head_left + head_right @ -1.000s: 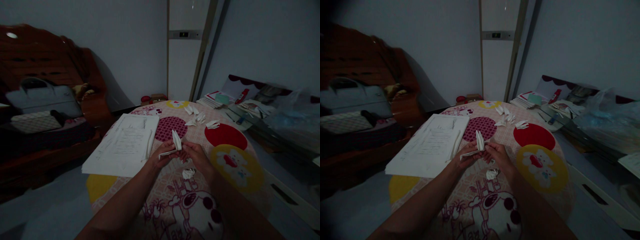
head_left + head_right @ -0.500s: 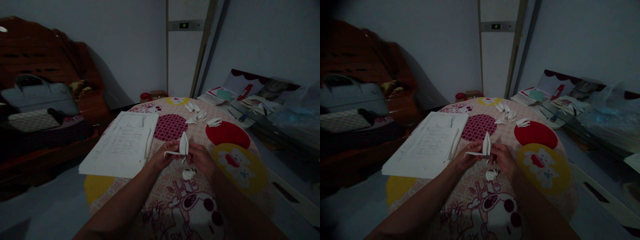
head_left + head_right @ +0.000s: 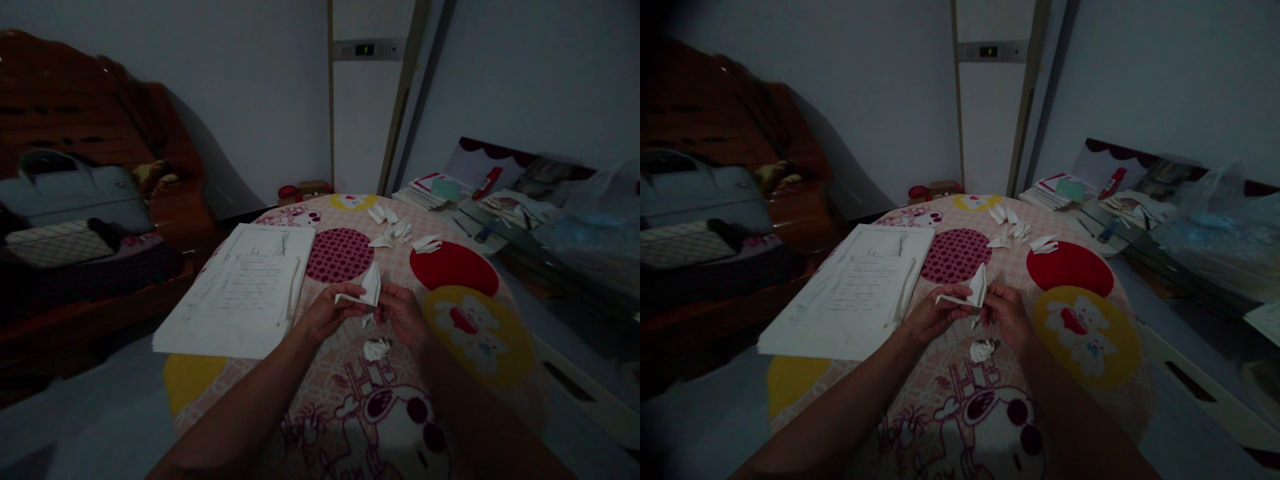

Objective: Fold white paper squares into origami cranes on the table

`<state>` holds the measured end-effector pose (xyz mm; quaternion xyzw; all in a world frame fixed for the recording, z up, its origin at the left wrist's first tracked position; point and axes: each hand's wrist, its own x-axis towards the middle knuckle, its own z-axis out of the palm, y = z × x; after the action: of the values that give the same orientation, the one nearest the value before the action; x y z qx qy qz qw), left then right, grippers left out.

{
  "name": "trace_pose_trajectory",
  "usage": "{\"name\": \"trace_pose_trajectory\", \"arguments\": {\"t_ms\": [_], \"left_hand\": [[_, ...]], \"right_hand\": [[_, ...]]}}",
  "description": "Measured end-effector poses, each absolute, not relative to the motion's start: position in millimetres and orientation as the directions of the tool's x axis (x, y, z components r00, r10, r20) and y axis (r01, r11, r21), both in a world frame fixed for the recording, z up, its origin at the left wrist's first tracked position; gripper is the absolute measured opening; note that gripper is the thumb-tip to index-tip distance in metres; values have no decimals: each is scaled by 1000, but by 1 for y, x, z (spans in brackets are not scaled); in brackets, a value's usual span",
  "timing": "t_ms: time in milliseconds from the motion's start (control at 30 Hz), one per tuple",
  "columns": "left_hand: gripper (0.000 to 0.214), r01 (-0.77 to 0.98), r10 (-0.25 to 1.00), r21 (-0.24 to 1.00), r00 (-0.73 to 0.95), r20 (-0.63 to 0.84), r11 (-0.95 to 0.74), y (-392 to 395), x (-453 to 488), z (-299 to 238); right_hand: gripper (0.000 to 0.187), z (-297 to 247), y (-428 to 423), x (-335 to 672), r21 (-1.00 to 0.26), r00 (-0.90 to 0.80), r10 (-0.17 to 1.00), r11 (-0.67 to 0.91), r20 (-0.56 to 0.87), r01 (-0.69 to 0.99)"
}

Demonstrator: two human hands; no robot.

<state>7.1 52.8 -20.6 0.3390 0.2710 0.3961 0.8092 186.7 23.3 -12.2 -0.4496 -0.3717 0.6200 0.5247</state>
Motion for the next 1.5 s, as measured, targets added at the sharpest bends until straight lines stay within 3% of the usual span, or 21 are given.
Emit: {"name": "trace_pose_trajectory", "arguments": {"t_ms": [233, 500, 867, 1067, 1233, 1500], "left_hand": [[23, -470, 846, 763, 499, -185, 444, 55, 7, -25], [26, -513, 878, 759, 452, -160, 402, 55, 8, -22], [29, -473, 881, 794, 445, -158, 381, 56, 10, -22], [43, -454, 894, 824, 427, -133, 340, 55, 12, -24], [34, -410, 888, 856, 446, -112, 314, 53, 15, -23], [35, -364, 958, 916, 279, -67, 170, 50, 20, -21]], "right_hand": [[17, -9, 24, 186, -956, 48, 989, -120, -138, -268], [12, -8, 23, 188, -963, 26, 997, -57, -66, -263], [15, -7, 20, 185, -957, -15, 997, -72, -71, -282], [18, -11, 21, 184, -959, -39, 998, -65, -57, -276], [22, -9, 21, 180, -961, 5, 1000, -22, -24, -275], [23, -7, 22, 181, -967, 96, 995, 56, 33, -247]]}}
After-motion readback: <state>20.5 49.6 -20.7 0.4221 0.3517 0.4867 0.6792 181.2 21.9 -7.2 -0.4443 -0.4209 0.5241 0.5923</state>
